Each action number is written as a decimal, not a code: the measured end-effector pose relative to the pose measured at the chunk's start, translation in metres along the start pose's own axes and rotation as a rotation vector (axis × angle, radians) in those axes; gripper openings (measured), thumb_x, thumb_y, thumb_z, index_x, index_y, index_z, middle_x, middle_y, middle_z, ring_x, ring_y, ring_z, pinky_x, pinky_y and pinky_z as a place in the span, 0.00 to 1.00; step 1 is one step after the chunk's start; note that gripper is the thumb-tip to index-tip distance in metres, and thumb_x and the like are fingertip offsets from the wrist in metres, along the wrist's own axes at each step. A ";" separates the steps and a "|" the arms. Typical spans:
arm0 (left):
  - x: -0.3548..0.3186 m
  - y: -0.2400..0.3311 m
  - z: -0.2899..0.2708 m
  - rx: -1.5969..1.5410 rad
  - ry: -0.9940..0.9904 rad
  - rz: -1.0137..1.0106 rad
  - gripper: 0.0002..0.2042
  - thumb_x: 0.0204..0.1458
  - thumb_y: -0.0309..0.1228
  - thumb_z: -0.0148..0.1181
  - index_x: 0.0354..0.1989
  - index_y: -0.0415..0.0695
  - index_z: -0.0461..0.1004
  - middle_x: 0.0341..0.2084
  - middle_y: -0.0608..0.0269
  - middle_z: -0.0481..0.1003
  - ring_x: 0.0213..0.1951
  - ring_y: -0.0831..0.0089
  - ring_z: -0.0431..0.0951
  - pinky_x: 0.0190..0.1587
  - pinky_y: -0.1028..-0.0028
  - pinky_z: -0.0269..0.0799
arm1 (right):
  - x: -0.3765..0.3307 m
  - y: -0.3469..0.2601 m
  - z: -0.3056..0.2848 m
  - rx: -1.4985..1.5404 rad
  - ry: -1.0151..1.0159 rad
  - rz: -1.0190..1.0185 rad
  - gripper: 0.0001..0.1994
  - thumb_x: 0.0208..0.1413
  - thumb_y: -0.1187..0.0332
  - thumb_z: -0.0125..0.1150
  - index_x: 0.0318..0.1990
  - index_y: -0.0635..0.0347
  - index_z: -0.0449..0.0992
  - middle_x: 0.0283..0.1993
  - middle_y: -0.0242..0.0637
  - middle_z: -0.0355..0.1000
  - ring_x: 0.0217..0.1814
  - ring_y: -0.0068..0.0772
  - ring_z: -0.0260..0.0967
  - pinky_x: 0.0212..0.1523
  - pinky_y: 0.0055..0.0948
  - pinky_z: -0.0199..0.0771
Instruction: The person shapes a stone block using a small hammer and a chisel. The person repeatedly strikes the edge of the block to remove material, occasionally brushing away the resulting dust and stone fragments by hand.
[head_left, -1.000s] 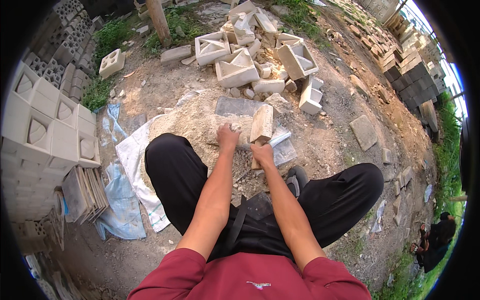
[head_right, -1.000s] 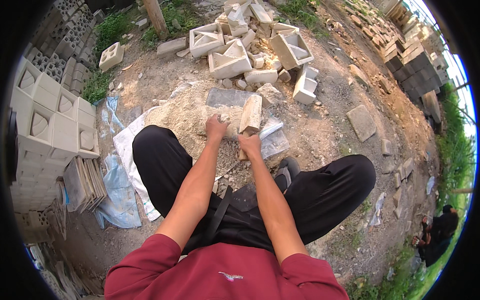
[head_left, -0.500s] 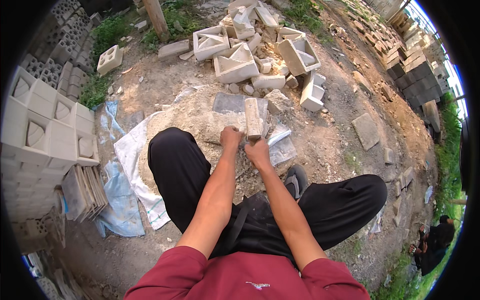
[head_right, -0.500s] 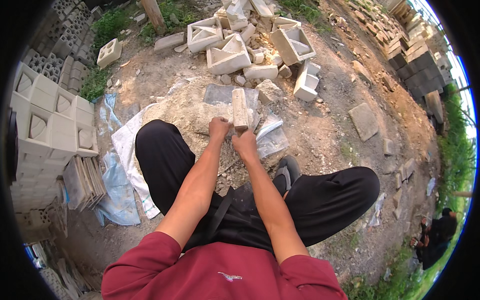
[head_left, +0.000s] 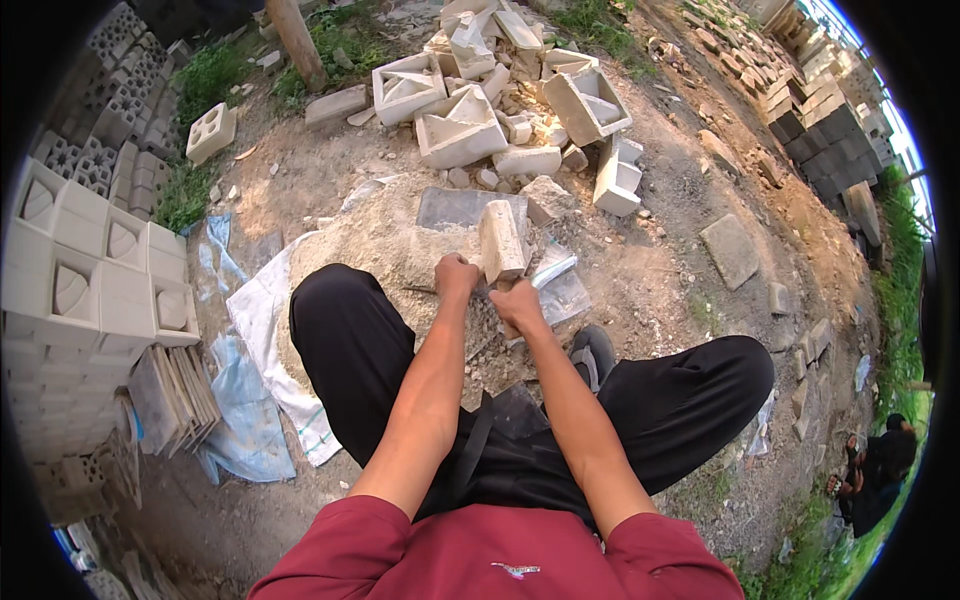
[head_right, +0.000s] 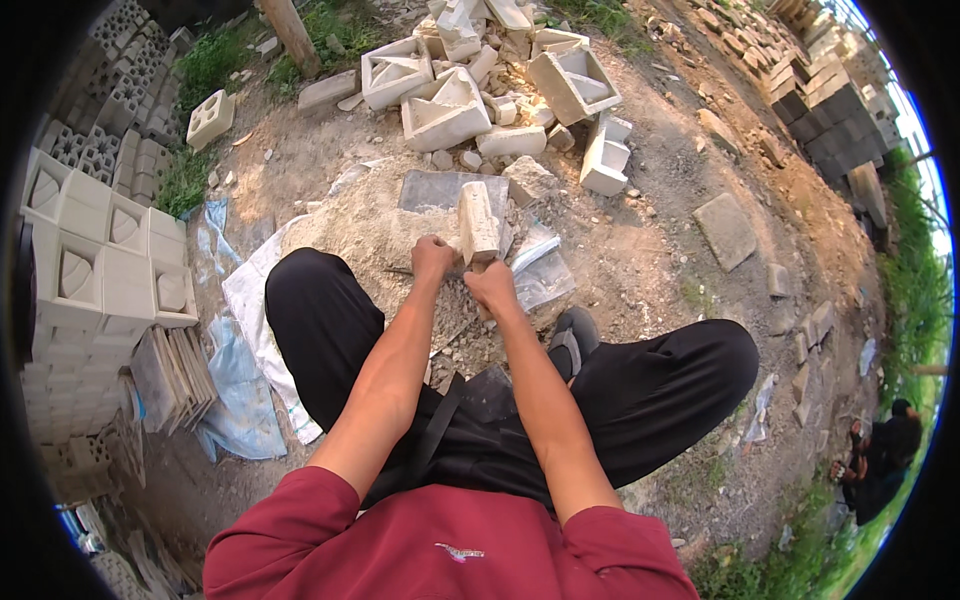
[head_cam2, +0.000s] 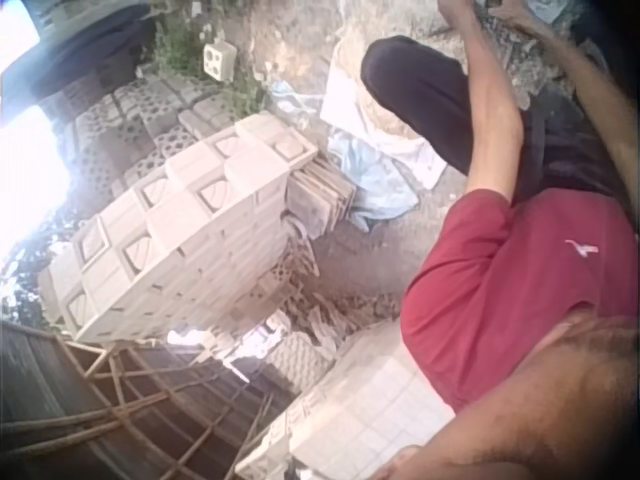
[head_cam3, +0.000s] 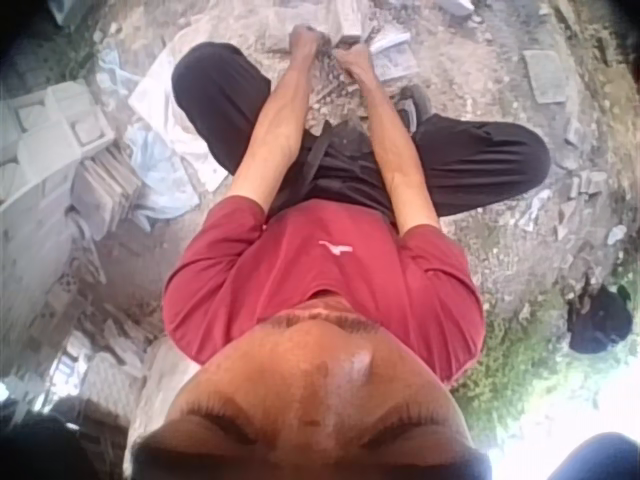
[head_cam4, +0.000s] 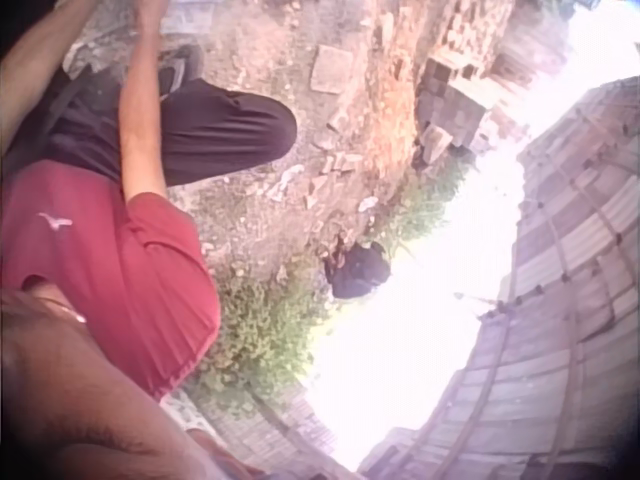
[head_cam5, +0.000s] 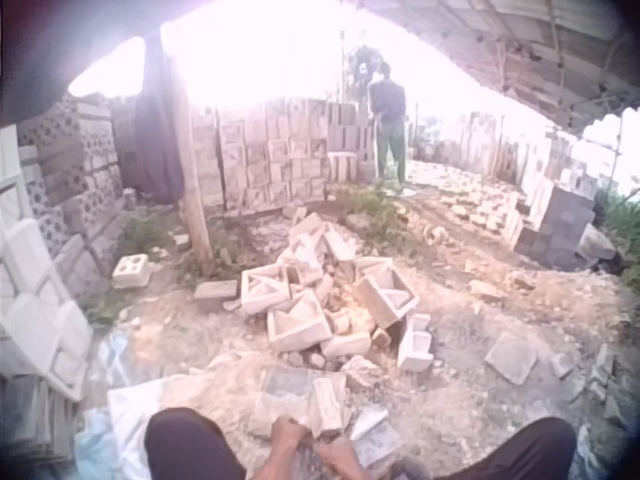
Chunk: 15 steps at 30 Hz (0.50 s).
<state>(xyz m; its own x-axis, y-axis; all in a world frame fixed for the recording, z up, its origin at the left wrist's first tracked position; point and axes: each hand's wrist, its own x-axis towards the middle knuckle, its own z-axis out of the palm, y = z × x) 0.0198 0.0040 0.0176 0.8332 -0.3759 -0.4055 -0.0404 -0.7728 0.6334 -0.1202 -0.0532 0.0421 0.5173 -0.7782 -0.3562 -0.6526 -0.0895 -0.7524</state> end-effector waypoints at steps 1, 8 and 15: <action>0.000 0.001 0.000 -0.002 0.019 0.010 0.08 0.38 0.31 0.62 0.28 0.45 0.80 0.32 0.49 0.80 0.39 0.54 0.80 0.43 0.61 0.75 | -0.003 0.002 0.004 0.037 -0.002 0.011 0.25 0.38 0.58 0.63 0.41 0.71 0.76 0.40 0.61 0.75 0.46 0.58 0.74 0.46 0.42 0.74; -0.002 -0.010 0.001 -0.020 0.082 0.037 0.09 0.39 0.33 0.63 0.28 0.44 0.79 0.33 0.51 0.80 0.39 0.54 0.79 0.42 0.61 0.74 | 0.008 -0.005 -0.017 0.204 0.180 -0.153 0.27 0.39 0.58 0.64 0.43 0.73 0.74 0.41 0.60 0.75 0.46 0.57 0.74 0.45 0.40 0.75; -0.003 -0.002 0.000 0.009 0.008 0.041 0.09 0.40 0.35 0.63 0.29 0.45 0.78 0.34 0.52 0.79 0.40 0.54 0.79 0.43 0.60 0.73 | 0.010 0.025 0.000 -0.033 0.105 -0.015 0.29 0.39 0.56 0.65 0.44 0.74 0.75 0.40 0.58 0.76 0.45 0.52 0.75 0.47 0.41 0.74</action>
<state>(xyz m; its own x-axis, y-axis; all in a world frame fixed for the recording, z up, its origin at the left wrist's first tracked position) 0.0175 0.0065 0.0169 0.8353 -0.4032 -0.3738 -0.0798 -0.7615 0.6432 -0.1316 -0.0632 0.0198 0.4675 -0.8372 -0.2838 -0.6639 -0.1205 -0.7381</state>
